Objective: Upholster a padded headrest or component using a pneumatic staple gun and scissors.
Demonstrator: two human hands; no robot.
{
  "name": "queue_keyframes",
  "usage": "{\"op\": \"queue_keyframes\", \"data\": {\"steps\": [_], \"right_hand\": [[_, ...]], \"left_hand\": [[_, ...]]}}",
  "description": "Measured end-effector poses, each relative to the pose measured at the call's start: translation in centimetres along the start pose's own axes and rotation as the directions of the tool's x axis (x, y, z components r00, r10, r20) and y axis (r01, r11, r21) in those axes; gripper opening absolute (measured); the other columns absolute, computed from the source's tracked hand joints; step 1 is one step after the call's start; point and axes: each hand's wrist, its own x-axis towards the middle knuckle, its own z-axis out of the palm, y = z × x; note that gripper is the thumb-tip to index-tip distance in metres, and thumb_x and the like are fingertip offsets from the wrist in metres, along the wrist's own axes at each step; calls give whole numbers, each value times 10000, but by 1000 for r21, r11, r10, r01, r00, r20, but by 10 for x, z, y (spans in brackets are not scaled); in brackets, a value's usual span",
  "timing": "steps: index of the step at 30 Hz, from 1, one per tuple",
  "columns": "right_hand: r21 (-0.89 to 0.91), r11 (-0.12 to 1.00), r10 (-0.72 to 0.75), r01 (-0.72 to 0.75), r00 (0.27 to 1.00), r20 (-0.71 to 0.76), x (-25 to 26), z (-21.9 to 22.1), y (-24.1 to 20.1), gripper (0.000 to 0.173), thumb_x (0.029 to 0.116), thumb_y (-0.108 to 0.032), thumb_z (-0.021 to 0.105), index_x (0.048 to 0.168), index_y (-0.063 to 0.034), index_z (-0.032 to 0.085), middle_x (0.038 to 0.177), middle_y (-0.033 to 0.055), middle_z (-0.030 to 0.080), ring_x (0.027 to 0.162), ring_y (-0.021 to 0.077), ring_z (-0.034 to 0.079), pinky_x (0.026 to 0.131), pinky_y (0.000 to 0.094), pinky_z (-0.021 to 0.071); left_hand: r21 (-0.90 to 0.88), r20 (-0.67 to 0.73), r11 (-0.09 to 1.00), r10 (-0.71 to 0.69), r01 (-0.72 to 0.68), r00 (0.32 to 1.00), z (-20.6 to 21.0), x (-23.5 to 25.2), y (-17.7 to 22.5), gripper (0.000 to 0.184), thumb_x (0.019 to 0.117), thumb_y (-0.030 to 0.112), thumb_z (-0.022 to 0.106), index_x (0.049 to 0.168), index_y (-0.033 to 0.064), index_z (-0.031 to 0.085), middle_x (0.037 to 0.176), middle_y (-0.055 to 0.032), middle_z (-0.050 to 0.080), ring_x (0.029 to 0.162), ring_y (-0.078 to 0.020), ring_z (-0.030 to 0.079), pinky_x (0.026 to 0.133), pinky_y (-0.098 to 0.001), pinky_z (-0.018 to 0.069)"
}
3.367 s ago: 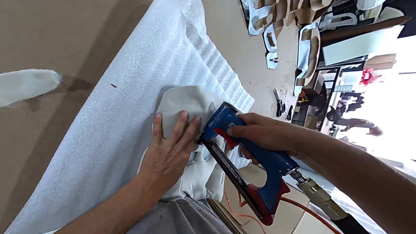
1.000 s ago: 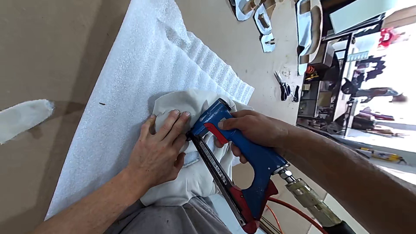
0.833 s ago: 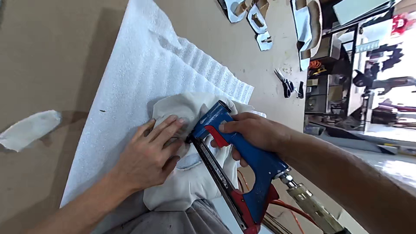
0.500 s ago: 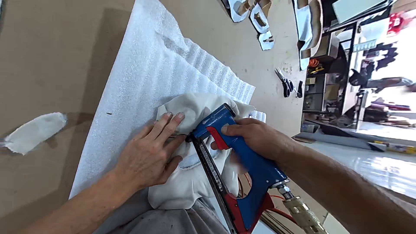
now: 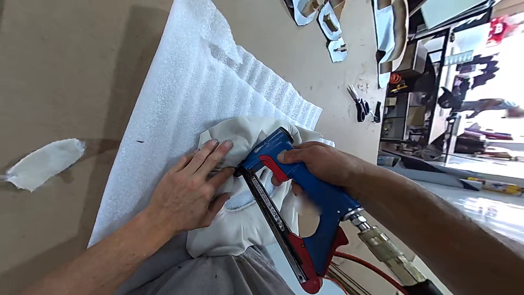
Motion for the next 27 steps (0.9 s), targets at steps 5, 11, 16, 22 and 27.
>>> {"op": "queue_keyframes", "data": {"steps": [5,11,16,22,27], "right_hand": [[123,963,-230,239,970,-84,-28,-48,61,334,1111,-311,365,1215,-112,612,908,139,730,479,177,634,420,310,562],[188,831,-364,524,767,-529,-28,-114,175,317,1057,-294,389,1265,-158,585,930,115,733,506,212,653,419,361,571],[-73,857,-389,510,548,-741,28,-148,227,290,1052,-221,523,1293,-59,531,861,142,659,557,264,663,493,471,594],[-520,803,-595,292,347,-725,97,-213,236,402,1012,-195,603,1347,23,560,1148,350,620,981,569,628,789,787,455],[-679,679,-734,281,239,-635,144,-246,208,579,969,-151,634,1503,-22,451,1337,406,512,1083,662,556,774,829,422]], "left_hand": [[53,-17,998,-29,30,999,-8,5,16,469,870,490,566,1213,231,755,1617,-121,416,1500,-346,364,1139,-557,379],[241,-2,968,77,-75,997,25,14,69,438,1003,286,425,1246,69,717,1342,-115,661,1296,-322,570,1142,-580,350],[350,112,933,44,-81,993,31,14,72,478,1020,314,386,1314,87,687,1412,-93,625,1345,-315,533,1147,-600,324],[379,191,923,-9,-66,982,19,27,85,447,1025,354,413,1235,114,727,1328,-72,667,1272,-300,583,1084,-576,411],[240,22,954,-188,178,982,-22,73,63,384,960,315,579,1271,132,712,1368,-127,639,1293,-350,577,1021,-587,473]]}}
